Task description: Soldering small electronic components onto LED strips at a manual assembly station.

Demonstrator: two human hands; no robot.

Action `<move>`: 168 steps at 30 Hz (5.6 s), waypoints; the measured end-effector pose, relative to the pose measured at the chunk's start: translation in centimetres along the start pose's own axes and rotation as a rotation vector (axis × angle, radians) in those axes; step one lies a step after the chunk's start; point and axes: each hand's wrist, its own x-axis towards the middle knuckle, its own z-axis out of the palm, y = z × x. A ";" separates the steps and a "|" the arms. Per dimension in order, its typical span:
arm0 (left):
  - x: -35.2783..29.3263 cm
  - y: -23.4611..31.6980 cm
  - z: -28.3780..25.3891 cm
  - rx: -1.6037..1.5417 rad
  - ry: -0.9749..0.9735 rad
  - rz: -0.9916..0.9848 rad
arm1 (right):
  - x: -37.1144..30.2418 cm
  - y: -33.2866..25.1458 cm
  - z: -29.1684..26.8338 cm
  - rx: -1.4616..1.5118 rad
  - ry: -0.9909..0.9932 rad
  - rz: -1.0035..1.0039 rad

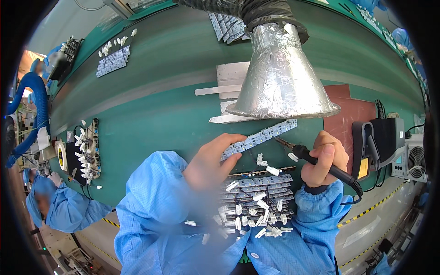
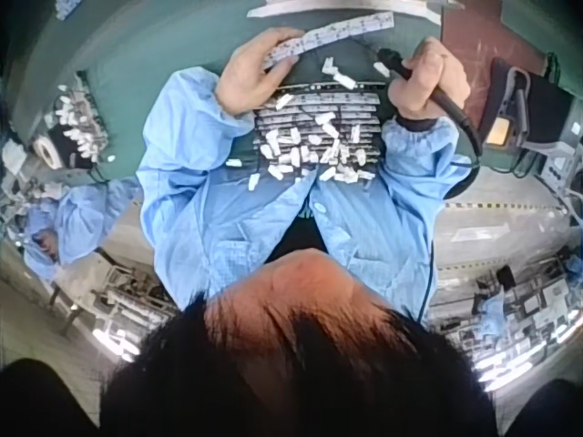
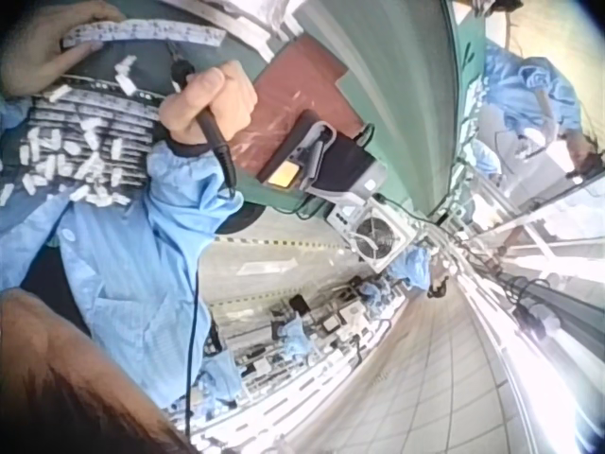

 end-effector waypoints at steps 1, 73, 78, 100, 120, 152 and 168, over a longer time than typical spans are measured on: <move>0.0 0.0 0.0 0.000 -0.001 0.000 | 0.0 0.0 0.1 0.006 0.007 0.002; -7.3 -0.4 -1.9 0.364 0.074 0.426 | 2.6 4.5 -5.0 0.181 0.661 0.117; -12.9 -3.9 -2.2 0.353 0.582 0.319 | 2.7 4.1 -4.5 0.215 0.637 0.137; -2.5 2.3 -2.0 0.410 -0.371 0.057 | 2.6 4.0 -3.8 0.175 0.611 0.172; -1.1 2.5 -0.2 -0.144 0.046 -0.240 | 0.2 -0.8 -0.8 0.151 0.290 -0.140; -1.5 2.2 0.2 0.070 0.088 -0.056 | -0.9 -1.8 3.6 0.234 -0.053 -0.243; -2.0 2.4 -0.3 0.100 0.107 -0.104 | -0.6 0.5 0.2 0.059 0.033 -0.033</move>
